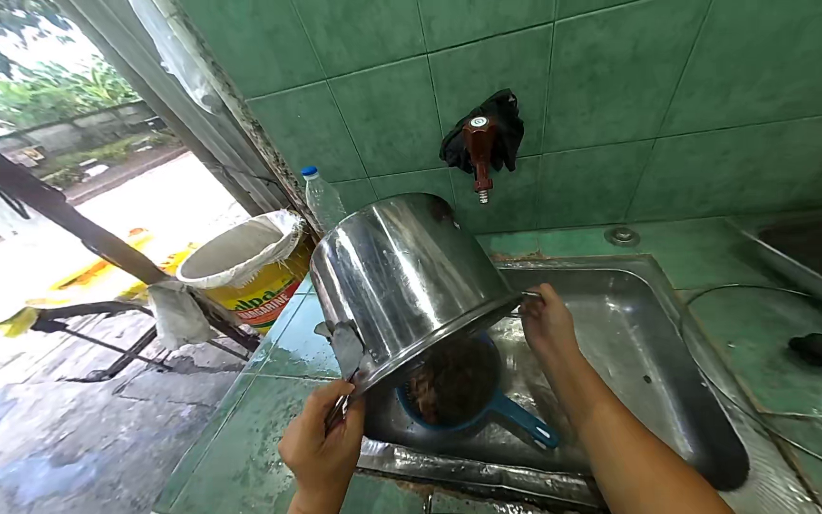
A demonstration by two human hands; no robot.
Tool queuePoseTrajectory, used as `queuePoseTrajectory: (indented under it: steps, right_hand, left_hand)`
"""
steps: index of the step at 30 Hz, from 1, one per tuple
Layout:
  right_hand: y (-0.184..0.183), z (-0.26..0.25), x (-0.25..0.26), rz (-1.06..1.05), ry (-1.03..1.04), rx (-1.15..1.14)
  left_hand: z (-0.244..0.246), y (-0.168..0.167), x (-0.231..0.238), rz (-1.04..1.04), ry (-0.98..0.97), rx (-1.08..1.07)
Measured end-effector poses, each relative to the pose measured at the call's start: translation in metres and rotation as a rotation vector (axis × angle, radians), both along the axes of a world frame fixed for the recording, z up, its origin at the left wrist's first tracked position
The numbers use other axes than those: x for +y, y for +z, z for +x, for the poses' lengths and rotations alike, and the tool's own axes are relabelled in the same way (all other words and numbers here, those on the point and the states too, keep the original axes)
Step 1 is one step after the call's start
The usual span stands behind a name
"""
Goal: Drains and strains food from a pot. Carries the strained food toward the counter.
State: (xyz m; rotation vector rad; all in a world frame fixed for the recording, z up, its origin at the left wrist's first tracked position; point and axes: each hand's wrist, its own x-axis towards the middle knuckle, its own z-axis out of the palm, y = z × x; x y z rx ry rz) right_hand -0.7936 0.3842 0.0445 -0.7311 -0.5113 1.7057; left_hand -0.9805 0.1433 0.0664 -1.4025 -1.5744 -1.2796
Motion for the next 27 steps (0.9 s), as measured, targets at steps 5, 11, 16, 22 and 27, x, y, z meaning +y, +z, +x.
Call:
queuePoseTrajectory:
  steps: [5, 11, 16, 22, 27]
  right_hand:
    - [0.006, 0.007, -0.005, 0.02, -0.011, 0.004]
    - [0.013, 0.006, -0.005, 0.06, -0.019, 0.021]
    - [0.013, -0.001, 0.0, 0.098, -0.025, -0.03]
    - [0.021, -0.007, 0.003, 0.143, 0.004, -0.126]
    - [0.058, -0.018, 0.009, 0.228, 0.128, -0.29]
  left_hand:
    - [0.004, 0.0, -0.004, 0.014, -0.012, 0.008]
    - [0.001, 0.007, -0.006, 0.02, -0.033, 0.024]
    - [-0.006, 0.005, 0.0, 0.021, -0.03, -0.003]
    - [-0.01, 0.006, 0.001, 0.021, -0.006, -0.072]
    - [-0.024, 0.029, -0.003, -0.035, -0.026, -0.287]
